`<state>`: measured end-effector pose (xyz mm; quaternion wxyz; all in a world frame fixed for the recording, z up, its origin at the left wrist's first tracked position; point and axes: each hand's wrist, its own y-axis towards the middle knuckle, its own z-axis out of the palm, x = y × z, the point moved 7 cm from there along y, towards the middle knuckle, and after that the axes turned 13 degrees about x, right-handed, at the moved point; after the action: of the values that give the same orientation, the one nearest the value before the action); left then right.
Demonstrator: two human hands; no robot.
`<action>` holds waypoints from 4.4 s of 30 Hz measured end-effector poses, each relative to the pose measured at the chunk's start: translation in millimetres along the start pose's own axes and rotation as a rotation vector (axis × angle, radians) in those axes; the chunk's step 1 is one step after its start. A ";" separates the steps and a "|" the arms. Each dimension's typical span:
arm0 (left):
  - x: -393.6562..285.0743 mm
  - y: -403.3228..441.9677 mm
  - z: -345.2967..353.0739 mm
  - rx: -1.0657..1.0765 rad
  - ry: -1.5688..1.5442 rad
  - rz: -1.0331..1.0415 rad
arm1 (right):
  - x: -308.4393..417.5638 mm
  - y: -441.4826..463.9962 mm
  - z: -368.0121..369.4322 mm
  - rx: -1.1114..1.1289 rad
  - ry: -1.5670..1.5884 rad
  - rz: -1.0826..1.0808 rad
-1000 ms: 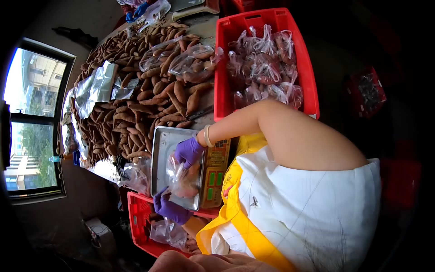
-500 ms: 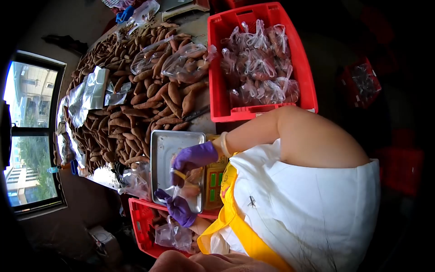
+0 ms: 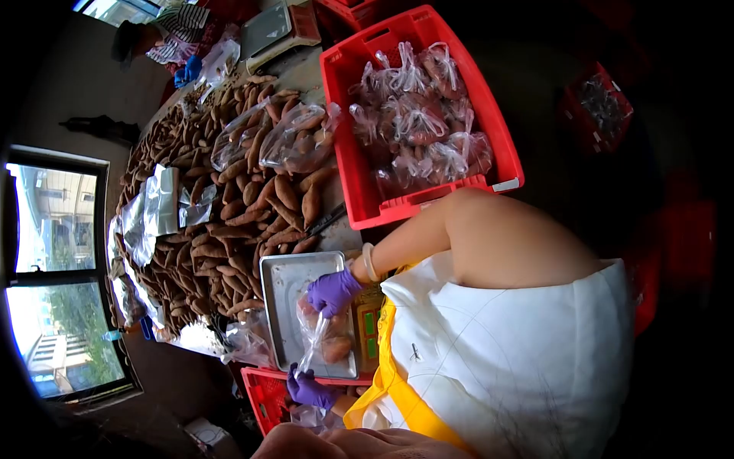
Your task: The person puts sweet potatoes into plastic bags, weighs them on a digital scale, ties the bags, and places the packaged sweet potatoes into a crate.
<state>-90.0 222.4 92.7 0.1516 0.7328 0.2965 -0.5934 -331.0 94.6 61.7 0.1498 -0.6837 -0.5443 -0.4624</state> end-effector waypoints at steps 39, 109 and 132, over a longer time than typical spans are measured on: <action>-63.5 -87.9 120.8 0.605 -0.067 -0.299 | -214.2 -149.3 -340.7 -0.390 -0.590 1.253; -112.5 -84.8 41.9 0.208 -0.488 0.280 | 42.7 18.2 -116.4 0.072 0.774 0.462; -149.0 -113.2 8.1 -0.208 0.197 0.421 | 192.2 32.0 -100.8 -0.047 -0.499 -0.219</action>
<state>-183.7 268.0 248.4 0.3167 0.8131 0.2104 -0.4408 -353.8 128.1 277.3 -0.0561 -0.7168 -0.6243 -0.3056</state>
